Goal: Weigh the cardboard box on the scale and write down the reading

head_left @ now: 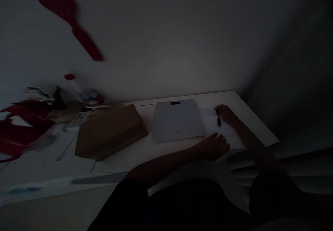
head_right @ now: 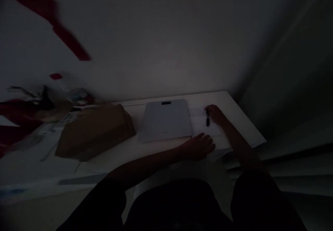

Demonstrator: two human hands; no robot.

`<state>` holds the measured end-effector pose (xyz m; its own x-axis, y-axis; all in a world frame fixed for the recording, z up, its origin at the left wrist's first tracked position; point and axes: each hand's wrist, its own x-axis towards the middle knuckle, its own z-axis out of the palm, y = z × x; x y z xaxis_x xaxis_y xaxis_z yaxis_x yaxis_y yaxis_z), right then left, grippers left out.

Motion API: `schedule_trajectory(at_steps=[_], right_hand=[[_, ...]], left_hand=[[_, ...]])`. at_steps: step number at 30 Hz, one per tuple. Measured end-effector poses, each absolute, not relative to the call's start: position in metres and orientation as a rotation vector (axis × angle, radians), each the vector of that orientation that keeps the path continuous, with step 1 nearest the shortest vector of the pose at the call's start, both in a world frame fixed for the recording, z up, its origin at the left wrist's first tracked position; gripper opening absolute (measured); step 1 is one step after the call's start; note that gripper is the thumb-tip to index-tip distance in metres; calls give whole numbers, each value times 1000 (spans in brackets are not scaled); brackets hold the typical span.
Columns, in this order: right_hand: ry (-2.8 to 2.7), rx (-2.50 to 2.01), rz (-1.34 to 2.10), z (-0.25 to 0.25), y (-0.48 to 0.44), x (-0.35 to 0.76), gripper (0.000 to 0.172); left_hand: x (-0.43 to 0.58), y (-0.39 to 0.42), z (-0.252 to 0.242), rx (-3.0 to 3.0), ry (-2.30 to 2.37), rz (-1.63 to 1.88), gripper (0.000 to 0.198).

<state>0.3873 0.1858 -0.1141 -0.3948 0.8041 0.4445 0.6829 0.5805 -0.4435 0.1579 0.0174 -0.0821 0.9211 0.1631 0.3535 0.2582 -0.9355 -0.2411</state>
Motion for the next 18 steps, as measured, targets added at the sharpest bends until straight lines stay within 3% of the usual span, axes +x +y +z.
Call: schedule_trajectory(at_steps=[6, 11, 18], right_hand=[[-2155, -1122, 124, -98, 179, 384, 34], [-2198, -1019, 60, -74, 168, 350, 29], [-2069, -692, 393, -39, 134, 221, 30]], left_hand=[[106, -3, -69, -2737, -437, -644, 26], [31, -31, -51, -2535, -656, -991, 22], [-76, -68, -27, -2201, -1177, -1080, 41]])
